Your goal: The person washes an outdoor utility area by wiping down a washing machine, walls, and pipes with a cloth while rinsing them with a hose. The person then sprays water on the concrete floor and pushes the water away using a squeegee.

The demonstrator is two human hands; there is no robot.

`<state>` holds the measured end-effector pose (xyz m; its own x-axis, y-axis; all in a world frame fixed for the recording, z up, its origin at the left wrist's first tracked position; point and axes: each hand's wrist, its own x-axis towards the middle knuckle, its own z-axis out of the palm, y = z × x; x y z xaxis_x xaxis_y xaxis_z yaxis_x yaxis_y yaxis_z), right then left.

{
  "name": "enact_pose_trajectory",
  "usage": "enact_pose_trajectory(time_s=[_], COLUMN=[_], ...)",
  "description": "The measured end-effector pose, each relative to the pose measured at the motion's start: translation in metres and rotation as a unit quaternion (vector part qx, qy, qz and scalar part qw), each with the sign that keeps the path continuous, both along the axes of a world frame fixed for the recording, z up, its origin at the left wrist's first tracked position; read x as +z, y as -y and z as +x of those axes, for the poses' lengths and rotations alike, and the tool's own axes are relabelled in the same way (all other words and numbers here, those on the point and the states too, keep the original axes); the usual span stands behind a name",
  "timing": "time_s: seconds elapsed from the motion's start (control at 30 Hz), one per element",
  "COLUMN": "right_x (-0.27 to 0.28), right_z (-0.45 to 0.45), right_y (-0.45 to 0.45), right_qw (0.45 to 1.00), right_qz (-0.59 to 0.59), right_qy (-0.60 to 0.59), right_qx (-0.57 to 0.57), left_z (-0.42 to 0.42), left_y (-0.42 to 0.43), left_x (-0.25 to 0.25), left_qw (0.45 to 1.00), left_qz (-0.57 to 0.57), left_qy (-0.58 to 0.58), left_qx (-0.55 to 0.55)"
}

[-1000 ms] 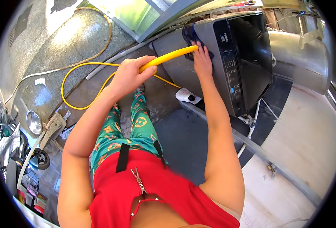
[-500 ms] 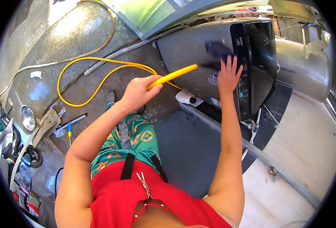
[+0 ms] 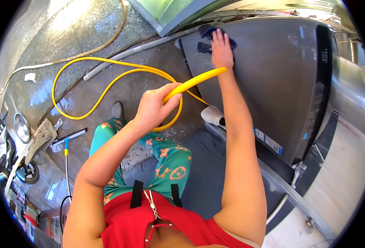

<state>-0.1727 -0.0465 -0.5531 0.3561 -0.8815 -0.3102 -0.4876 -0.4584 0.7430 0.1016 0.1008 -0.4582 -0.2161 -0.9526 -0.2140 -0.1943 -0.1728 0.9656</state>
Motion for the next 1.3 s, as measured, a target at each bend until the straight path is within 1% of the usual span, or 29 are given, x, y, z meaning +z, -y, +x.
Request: enact_pose_trajectory(time_s=[0.07,0.13,0.17,0.27,0.37,0.43,0.47,0.5,0.53,0.57,0.63,0.7,0.77,0.83,0.87,0.9,0.93,1.03,1.1,1.17,1.23,1.3], right_x=[-0.038,-0.068,-0.079,-0.080,-0.076,-0.056,-0.051,-0.046,-0.043,-0.046,-0.069,-0.109,-0.152,-0.198,-0.217,-0.244,-0.259,-0.296,-0.306,-0.295,-0.265,-0.228], right_z=[-0.005,-0.018,-0.027,-0.048,-0.070,-0.066,-0.062,-0.052,-0.039,-0.028,-0.015,-0.007,0.004,0.007,0.009,0.005,0.000,-0.021,-0.041,-0.063,-0.081,-0.099], right_y=[-0.012,-0.038,-0.056,-0.107,-0.130,-0.126,-0.120,-0.107,-0.092,-0.079,-0.043,-0.007,0.019,0.033,0.029,0.028,0.020,-0.033,-0.081,-0.124,-0.163,-0.185], right_qw=[0.998,0.995,0.993,0.993,0.992,0.977,0.965,0.959,0.953,0.946,0.934,0.937,0.952,0.958,0.951,0.958,0.974,0.998,0.997,0.991,0.992,0.992], right_qz=[0.048,0.073,0.086,0.108,0.000,-0.110,-0.174,-0.208,-0.240,-0.267,-0.265,-0.271,-0.257,-0.217,-0.217,-0.195,-0.146,0.003,0.066,0.133,0.108,0.026], right_qy=[-0.040,-0.065,-0.080,-0.056,0.115,0.176,0.193,0.189,0.184,0.180,0.239,0.220,0.161,0.178,0.214,0.204,0.169,0.048,-0.021,-0.018,0.060,0.122], right_qx=[0.010,0.017,0.017,0.002,-0.044,-0.051,-0.035,-0.035,-0.035,-0.036,-0.008,0.033,0.053,0.060,0.058,0.058,0.049,0.033,0.029,0.001,-0.035,-0.027], left_z=[-0.003,-0.005,-0.004,-0.008,-0.007,-0.006,-0.006,-0.007,-0.007,-0.005,-0.004,-0.006,-0.014,-0.018,-0.020,-0.020,-0.021,-0.016,-0.014,-0.012,-0.008,-0.009], left_y=[0.003,0.007,0.010,0.020,0.041,0.053,0.058,0.064,0.069,0.073,0.080,0.083,0.082,0.080,0.078,0.077,0.077,0.083,0.086,0.090,0.090,0.092], left_x=[-0.030,-0.062,-0.076,-0.127,-0.161,-0.188,-0.202,-0.216,-0.224,-0.227,-0.231,-0.219,-0.219,-0.221,-0.224,-0.227,-0.232,-0.233,-0.235,-0.232,-0.230,-0.236], left_qw=[1.000,1.000,0.999,0.997,0.999,0.998,0.998,0.997,0.997,0.997,0.996,0.991,0.995,0.997,0.997,0.997,0.995,0.996,0.996,0.996,0.995,0.994], left_qz=[0.012,0.017,0.045,0.005,-0.012,-0.038,-0.051,-0.061,-0.045,-0.027,-0.003,0.059,0.022,-0.002,-0.009,-0.017,-0.041,-0.041,-0.020,0.000,-0.005,-0.029], left_qy=[-0.001,-0.002,-0.010,-0.036,-0.011,-0.022,-0.027,-0.038,-0.054,-0.069,-0.085,-0.109,-0.087,-0.073,-0.071,-0.068,-0.079,-0.053,-0.065,-0.078,-0.088,-0.101], left_qx=[0.008,0.018,0.020,0.061,0.047,0.035,0.027,0.024,0.023,0.022,0.041,0.049,0.041,0.033,0.030,0.027,0.038,0.050,0.056,0.054,0.043,0.033])
